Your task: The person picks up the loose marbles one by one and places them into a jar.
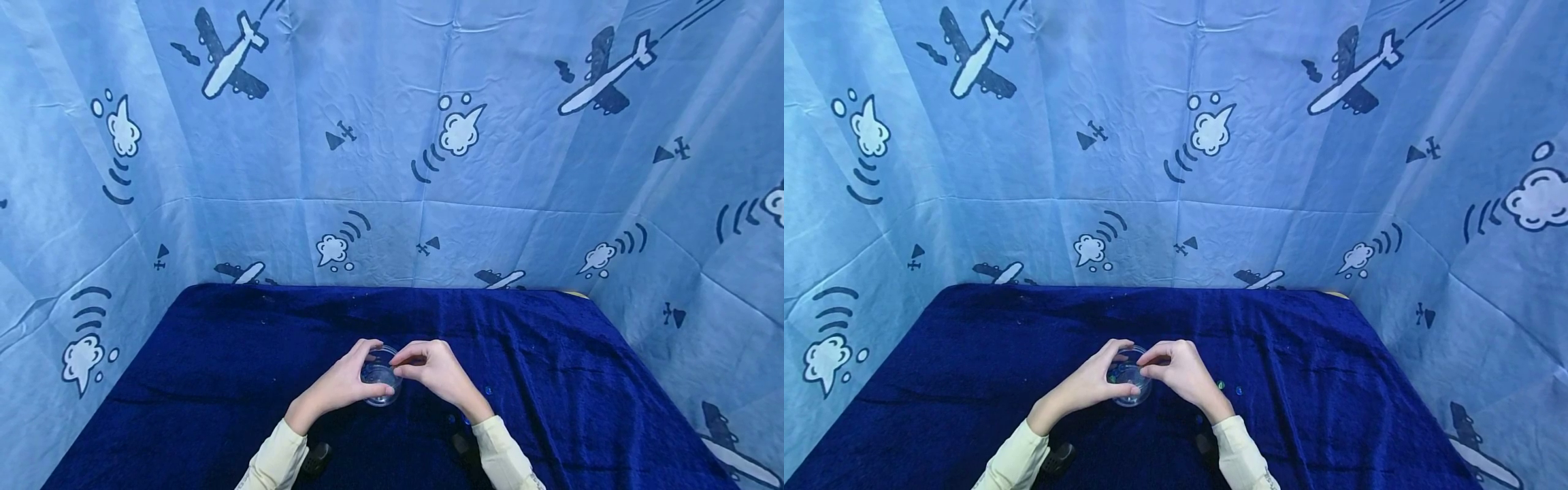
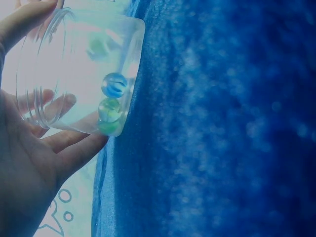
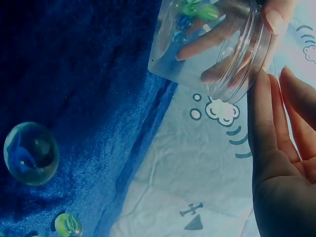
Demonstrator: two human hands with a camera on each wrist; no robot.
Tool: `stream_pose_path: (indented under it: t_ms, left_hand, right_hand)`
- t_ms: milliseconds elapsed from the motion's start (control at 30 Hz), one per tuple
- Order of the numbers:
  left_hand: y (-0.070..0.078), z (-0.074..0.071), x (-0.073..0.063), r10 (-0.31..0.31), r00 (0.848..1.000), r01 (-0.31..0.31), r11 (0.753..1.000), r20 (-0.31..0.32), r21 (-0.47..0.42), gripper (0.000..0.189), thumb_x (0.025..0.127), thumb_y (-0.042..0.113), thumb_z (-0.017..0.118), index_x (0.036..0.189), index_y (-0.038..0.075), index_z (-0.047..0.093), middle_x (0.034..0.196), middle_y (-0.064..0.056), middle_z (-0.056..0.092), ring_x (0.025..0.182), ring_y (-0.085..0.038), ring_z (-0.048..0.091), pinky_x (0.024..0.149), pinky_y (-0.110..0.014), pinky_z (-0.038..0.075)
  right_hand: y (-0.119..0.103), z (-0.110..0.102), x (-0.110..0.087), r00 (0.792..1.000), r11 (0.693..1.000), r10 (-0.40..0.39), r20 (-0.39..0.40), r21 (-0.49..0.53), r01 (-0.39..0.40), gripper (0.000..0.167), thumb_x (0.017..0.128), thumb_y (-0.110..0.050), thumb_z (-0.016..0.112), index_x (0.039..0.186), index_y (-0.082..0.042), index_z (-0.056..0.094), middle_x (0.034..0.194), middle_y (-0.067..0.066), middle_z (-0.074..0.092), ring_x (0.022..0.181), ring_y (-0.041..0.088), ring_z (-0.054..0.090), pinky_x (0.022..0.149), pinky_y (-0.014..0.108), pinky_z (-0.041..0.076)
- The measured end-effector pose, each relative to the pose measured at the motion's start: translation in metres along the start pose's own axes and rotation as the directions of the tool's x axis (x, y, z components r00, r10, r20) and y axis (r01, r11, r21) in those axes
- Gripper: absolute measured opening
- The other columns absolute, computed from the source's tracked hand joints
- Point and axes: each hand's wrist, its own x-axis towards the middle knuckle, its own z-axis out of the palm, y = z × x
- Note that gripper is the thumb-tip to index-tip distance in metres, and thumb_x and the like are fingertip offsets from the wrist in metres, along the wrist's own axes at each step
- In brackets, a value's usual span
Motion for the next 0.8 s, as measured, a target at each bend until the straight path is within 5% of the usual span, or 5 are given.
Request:
stream_pose_path:
  t_ms: [800]
  left_hand:
    - [-0.0010, 0.0003, -0.0001, 0.003, 1.000, -0.003, 1.000, 0.001, 0.005, 0.082, 0.088, 0.046, 0.079, 0.149, 0.005, 0.044, 0.141, -0.015, 0.053, 0.128, -0.031, 0.058, 0.103, -0.052, 0.049]
  right_hand:
    - [0.0004, -0.0035, -0.0007, 0.998, 1.000, -0.009, -0.064, 0.002, 0.009, 0.008, 0.092, -0.010, 0.078, 0.096, -0.004, 0.081, 0.094, 0.001, 0.077, 0.089, 0.014, 0.071, 0.079, 0.026, 0.058]
